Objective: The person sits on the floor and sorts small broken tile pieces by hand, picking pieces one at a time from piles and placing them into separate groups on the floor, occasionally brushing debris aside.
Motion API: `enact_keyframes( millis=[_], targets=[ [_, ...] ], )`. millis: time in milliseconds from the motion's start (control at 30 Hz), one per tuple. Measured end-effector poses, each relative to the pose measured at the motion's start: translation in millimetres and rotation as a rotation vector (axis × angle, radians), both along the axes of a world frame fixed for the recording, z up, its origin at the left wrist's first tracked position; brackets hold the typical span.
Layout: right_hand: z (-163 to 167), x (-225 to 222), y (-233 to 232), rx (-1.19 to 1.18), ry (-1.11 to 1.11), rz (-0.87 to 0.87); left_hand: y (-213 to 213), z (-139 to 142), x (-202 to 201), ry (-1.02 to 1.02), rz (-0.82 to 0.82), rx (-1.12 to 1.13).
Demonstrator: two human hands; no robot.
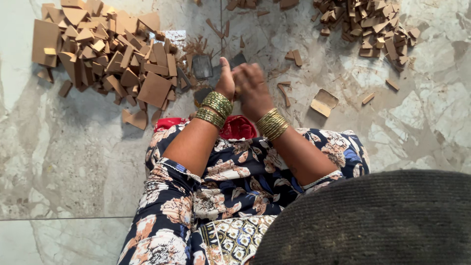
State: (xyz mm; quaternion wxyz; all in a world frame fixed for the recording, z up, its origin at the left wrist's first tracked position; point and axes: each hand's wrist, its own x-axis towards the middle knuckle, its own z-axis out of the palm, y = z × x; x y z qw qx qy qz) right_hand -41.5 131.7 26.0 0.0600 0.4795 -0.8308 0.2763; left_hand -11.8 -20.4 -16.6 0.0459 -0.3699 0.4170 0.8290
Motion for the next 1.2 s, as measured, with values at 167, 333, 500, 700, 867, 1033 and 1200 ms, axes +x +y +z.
enact_keyframes(
  millis=[167, 333, 500, 700, 867, 1033, 1200],
  targets=[
    [-8, -4, -2, 0.041, 0.094, 0.041, 18, -4, -2, 0.135, 0.076, 0.143],
    [-10, -40, 14, 0.202, -0.218, -0.195, 18, 5, -5, -0.021, -0.021, 0.009],
    [-10, -33, 17, -0.016, -0.208, -0.093, 14, 14, -4, -0.069, 0.000, 0.020],
    [-15, -21, 7, 0.088, -0.007, -0.032, 19, 13, -3, -0.095, -0.024, -0.149],
    [3, -57, 22, 0.217, -0.399, -0.305, 21, 10, -4, -0.019, -0.028, -0.228],
    [17, -33, 13, -0.034, -0.117, 0.056, 12, 2, -9, -0.059, 0.046, -0.209],
    [19, -26, 9, 0.142, -0.254, 0.043, 17, 1, -2, -0.047, -0.065, -0.282]
  ],
)
